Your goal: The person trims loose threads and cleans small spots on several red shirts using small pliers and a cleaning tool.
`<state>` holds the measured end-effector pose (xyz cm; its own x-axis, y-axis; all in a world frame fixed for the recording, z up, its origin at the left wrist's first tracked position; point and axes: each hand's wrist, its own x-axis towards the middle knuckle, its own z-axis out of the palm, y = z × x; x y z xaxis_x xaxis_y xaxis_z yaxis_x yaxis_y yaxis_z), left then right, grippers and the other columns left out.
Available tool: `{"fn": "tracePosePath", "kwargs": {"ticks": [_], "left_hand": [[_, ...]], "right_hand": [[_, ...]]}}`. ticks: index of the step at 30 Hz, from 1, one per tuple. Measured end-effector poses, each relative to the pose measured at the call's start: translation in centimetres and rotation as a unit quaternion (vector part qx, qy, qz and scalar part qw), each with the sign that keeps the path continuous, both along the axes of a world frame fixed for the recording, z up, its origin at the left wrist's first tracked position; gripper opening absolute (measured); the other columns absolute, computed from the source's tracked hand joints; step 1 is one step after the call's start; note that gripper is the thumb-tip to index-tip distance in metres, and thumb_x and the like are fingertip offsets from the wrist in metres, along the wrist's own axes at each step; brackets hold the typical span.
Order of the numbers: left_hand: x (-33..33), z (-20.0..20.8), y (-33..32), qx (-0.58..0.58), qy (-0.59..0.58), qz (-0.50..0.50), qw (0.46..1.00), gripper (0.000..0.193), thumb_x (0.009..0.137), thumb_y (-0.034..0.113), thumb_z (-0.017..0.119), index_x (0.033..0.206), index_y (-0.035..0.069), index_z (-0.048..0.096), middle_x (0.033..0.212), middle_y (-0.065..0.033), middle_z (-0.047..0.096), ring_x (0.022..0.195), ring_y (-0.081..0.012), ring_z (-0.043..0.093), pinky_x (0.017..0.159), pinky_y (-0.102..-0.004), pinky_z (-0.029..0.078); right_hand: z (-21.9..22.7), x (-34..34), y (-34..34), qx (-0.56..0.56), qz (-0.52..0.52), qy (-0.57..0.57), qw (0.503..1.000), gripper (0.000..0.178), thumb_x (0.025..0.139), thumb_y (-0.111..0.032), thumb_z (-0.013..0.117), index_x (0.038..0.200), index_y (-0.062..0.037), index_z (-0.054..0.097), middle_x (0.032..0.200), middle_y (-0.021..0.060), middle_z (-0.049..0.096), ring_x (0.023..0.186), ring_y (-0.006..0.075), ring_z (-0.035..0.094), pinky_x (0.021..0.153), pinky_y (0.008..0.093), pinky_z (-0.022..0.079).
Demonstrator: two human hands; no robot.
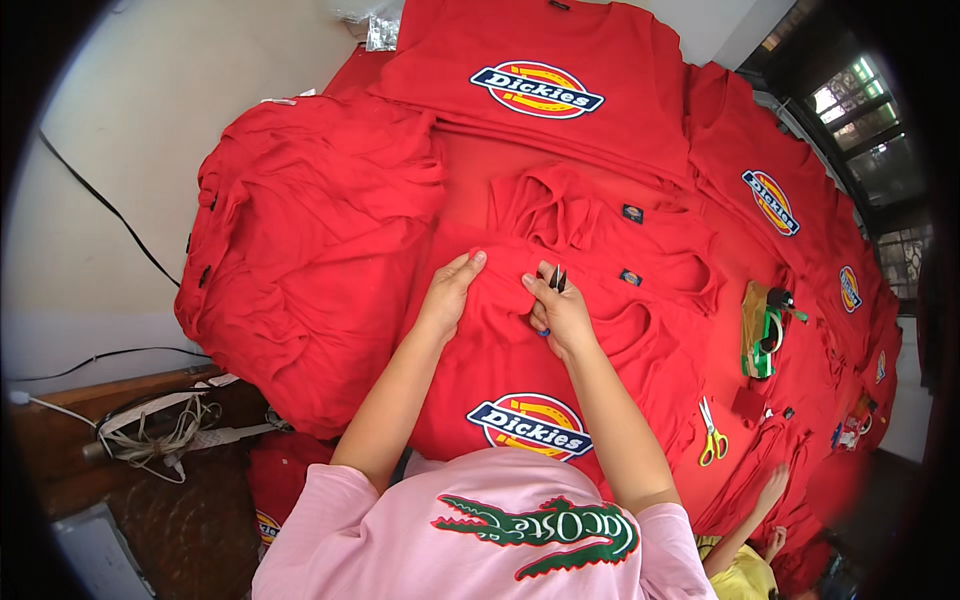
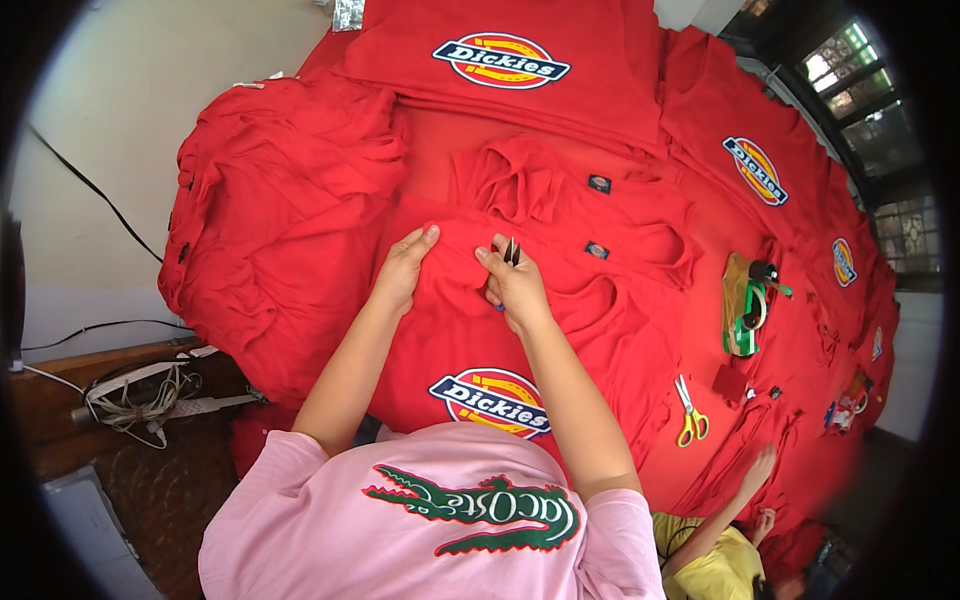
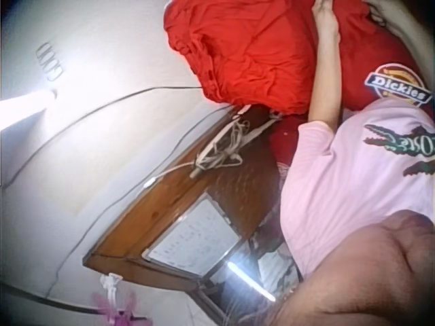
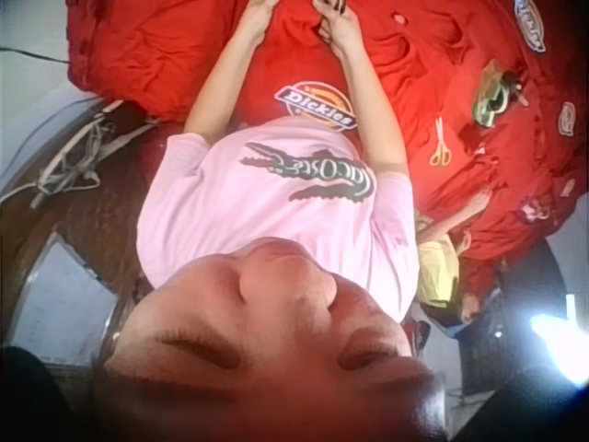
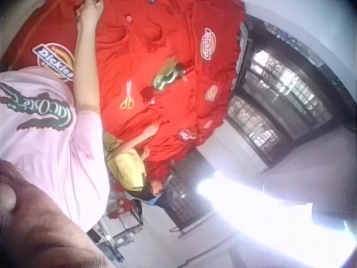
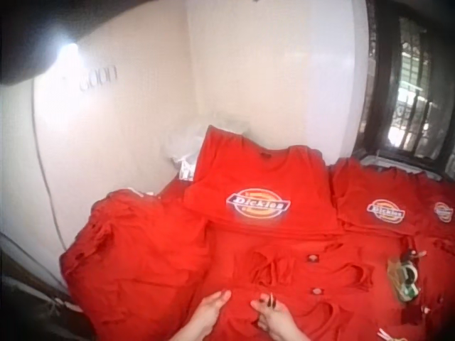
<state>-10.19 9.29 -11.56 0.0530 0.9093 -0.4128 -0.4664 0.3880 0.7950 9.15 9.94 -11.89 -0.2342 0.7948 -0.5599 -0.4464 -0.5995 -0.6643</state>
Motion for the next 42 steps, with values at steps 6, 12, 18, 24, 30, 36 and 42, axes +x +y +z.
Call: {"fn": "tracePosePath", "kwargs": {"ticks": [6,12,18,24,30,36,42], "left_hand": [[0.3,0.9,-0.2,-0.005,-0.080,0.001,0.997,0.041,0.106,0.029,0.061,0.133,-0.002,0.065,0.127,-0.0104,0.071,0.115,-0.0166,0.066,0.102,-0.0311,0.051],[0.1,0.8,2.5,-0.007,-0.048,0.052,0.997,0.024,0.105,0.030,0.061,0.108,0.009,0.071,0.105,-0.0011,0.072,0.093,-0.0103,0.066,0.085,-0.0251,0.052],[-0.3,0.1,2.4,0.064,0.365,0.149,0.917,0.035,0.102,0.025,0.065,0.126,0.001,0.059,0.120,-0.0093,0.064,0.111,-0.0194,0.061,0.100,-0.0341,0.048],[11.5,2.3,-0.4,0.099,0.159,-0.142,0.972,0.024,0.104,0.020,0.061,0.118,0.002,0.070,0.119,-0.0084,0.072,0.114,-0.0161,0.065,0.103,-0.0320,0.049],[21.7,-1.6,-1.4,-0.066,-0.123,-0.235,0.962,0.042,0.101,0.024,0.068,0.136,0.003,0.060,0.134,-0.0076,0.065,0.127,-0.0179,0.059,0.111,-0.0345,0.042],[19.0,4.1,-4.2,-0.004,-0.174,-0.318,0.932,0.054,0.095,0.007,0.071,0.146,0.004,0.051,0.139,-0.0076,0.062,0.127,-0.0181,0.060,0.111,-0.0347,0.046],[15.6,9.2,-8.4,0.035,-0.165,-0.364,0.916,0.061,0.093,0.002,0.072,0.149,0.001,0.047,0.143,-0.0099,0.060,0.132,-0.0208,0.058,0.112,-0.0378,0.046]], "right_hand": [[0.7,1.6,-0.4,0.031,0.001,0.013,0.999,0.062,0.095,-0.015,0.075,0.148,-0.0011,0.047,0.066,-0.0104,0.038,0.049,0.0027,0.034,0.048,0.0223,0.031],[4.2,4.7,-0.4,0.115,0.043,-0.158,0.980,0.035,0.102,-0.019,0.067,0.134,-0.0066,0.064,0.078,-0.0043,0.067,0.050,-0.0007,0.035,0.045,0.0198,0.028],[4.1,20.0,-3.7,0.127,-0.214,-0.264,0.932,0.023,0.103,-0.023,0.062,0.114,-0.0034,0.069,0.092,0.0058,0.075,0.044,0.0005,0.032,0.041,0.0208,0.027],[2.3,26.0,-8.2,-0.073,-0.264,-0.222,0.936,0.030,0.102,-0.032,0.063,0.108,-0.0028,0.067,0.083,0.0052,0.068,0.043,0.0044,0.034,0.040,0.0230,0.029],[1.9,18.8,-10.0,-0.060,-0.203,-0.129,0.969,0.020,0.091,-0.017,0.079,0.090,-0.0153,0.059,0.065,-0.0084,0.047,0.045,0.0033,0.035,0.041,0.0245,0.028],[8.6,17.6,-13.5,-0.011,-0.180,-0.077,0.981,0.011,0.096,-0.020,0.070,0.100,-0.0114,0.065,0.073,-0.0079,0.057,0.049,0.0004,0.042,0.041,0.0186,0.027],[10.3,14.4,-16.1,0.062,-0.227,0.059,0.970,0.030,0.097,-0.022,0.070,0.120,-0.0038,0.065,0.103,0.0048,0.072,0.082,0.0122,0.068,0.067,0.0261,0.053]]}}
